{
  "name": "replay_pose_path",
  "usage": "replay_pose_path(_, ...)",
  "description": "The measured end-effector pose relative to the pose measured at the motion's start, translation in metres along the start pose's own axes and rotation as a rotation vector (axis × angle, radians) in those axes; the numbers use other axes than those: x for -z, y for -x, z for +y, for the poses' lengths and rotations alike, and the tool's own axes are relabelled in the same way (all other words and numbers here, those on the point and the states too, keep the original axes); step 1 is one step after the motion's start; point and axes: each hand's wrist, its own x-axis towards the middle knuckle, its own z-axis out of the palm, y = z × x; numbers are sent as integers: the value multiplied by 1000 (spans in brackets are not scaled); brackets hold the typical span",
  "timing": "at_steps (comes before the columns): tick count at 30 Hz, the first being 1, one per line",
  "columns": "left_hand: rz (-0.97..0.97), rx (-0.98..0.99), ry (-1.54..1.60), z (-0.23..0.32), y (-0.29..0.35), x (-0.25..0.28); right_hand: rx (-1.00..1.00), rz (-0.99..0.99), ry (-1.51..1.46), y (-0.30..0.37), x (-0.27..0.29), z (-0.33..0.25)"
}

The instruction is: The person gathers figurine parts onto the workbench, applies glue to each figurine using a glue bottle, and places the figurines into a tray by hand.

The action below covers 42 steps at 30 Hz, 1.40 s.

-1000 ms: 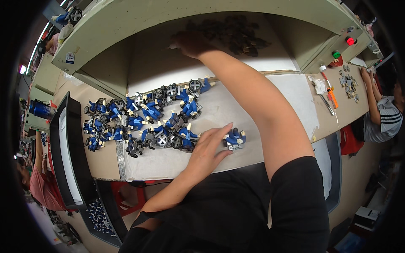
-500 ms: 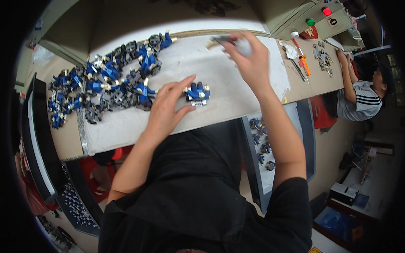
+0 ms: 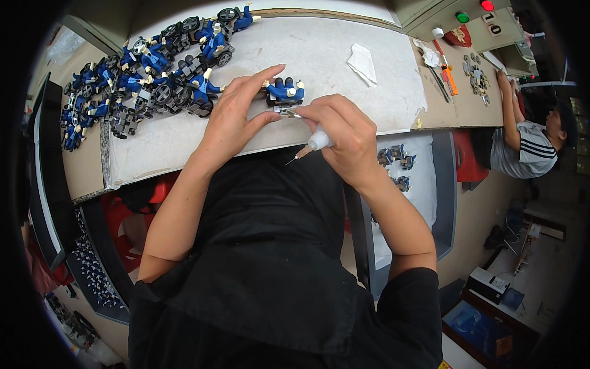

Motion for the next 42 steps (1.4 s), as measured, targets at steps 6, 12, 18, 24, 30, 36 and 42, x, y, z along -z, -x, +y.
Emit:
replay_pose_path(6, 73, -83, 33, 0, 1, -1, 84, -38, 72, -5, -7, 0)
replay_pose_path(12, 26, -33, 22, -2, 2, -1, 104, -66, 112, -9, -11, -1)
replay_pose_path(18, 37, -51, 20, -1, 0, 2, 118, -84, 153, -12, -10, -4)
replay_pose_path(24, 43, -60, 25, -1, 0, 2, 119, -109, 181, -14, -11, -4)
replay_pose_path(30, 53, -62, 33, 0, 0, 0, 128, -148, 203, -17, -8, -6)
replay_pose_path(36, 73, -62, 28, 0, 0, 1, 91, -126, 178, -19, -11, -4)
replay_pose_path(42, 69, -26, 31, 1, 1, 0, 88, -159, 248, -21, -8, -10)
